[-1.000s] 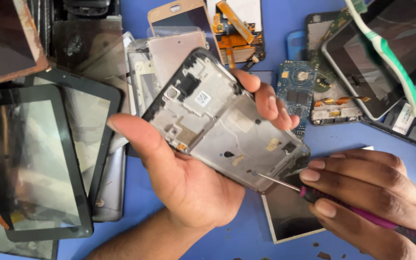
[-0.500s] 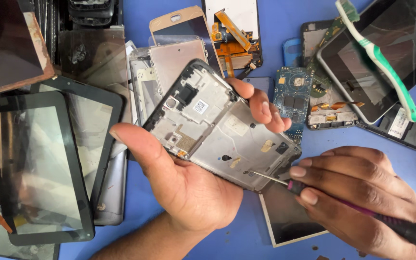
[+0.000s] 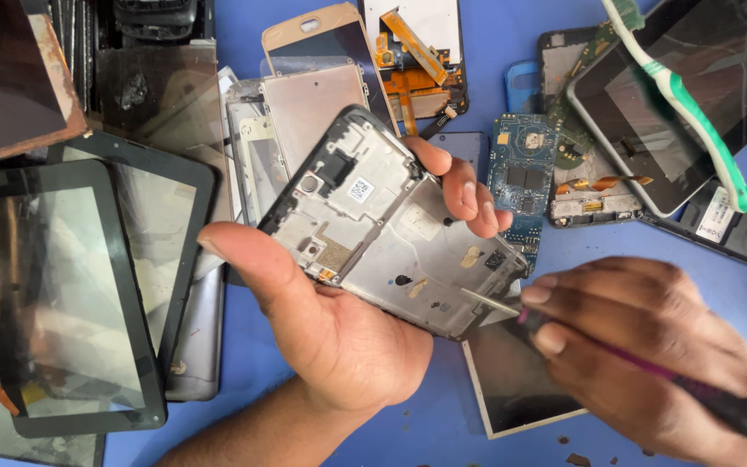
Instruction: The person cleans several disassembled mobile phone and tablet screens using a toothbrush, then uses a screwdriver to work on the interior of a phone chassis. The person handles multiple screens and a phone body, wiping surfaces and manipulating internal components.
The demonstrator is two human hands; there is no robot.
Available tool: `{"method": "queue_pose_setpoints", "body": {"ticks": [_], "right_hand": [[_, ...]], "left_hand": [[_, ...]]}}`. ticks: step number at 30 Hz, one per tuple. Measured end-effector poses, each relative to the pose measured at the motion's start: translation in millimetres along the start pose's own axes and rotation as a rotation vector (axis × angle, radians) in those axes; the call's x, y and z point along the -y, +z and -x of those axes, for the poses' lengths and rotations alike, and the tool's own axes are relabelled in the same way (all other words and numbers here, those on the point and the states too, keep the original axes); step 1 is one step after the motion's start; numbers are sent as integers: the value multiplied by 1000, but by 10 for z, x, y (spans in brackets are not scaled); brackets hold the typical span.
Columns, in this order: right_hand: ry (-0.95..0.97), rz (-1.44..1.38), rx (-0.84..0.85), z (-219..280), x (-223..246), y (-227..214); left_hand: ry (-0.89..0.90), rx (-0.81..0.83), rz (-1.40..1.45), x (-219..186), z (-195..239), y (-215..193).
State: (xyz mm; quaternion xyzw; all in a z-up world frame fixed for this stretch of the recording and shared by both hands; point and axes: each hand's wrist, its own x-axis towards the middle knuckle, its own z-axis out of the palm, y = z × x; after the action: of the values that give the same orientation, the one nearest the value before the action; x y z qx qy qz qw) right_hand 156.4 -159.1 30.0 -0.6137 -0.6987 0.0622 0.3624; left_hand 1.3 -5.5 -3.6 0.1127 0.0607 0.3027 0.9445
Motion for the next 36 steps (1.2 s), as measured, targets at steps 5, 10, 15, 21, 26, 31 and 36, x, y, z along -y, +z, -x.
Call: {"method": "queue_pose_setpoints", "body": {"ticks": [5, 10, 15, 21, 26, 31, 36], "right_hand": [[36, -76, 63, -364, 134, -28], [-39, -109, -25, -475, 125, 62], [-33, -27, -38, -96, 96, 72], [56, 44, -78, 191, 62, 139], [29, 28, -64, -57, 132, 118], [-77, 24, -49, -385, 150, 88], [-207, 42, 4, -333, 95, 48]], "left_hand": [[-20, -8, -3, -6, -10, 18], [-23, 29, 18, 2, 3, 27], [-30, 8, 26, 7, 23, 36], [-20, 4, 1, 18, 35, 37], [-14, 20, 11, 19, 29, 37], [-11, 19, 7, 21, 26, 35], [0, 21, -8, 32, 22, 24]]}}
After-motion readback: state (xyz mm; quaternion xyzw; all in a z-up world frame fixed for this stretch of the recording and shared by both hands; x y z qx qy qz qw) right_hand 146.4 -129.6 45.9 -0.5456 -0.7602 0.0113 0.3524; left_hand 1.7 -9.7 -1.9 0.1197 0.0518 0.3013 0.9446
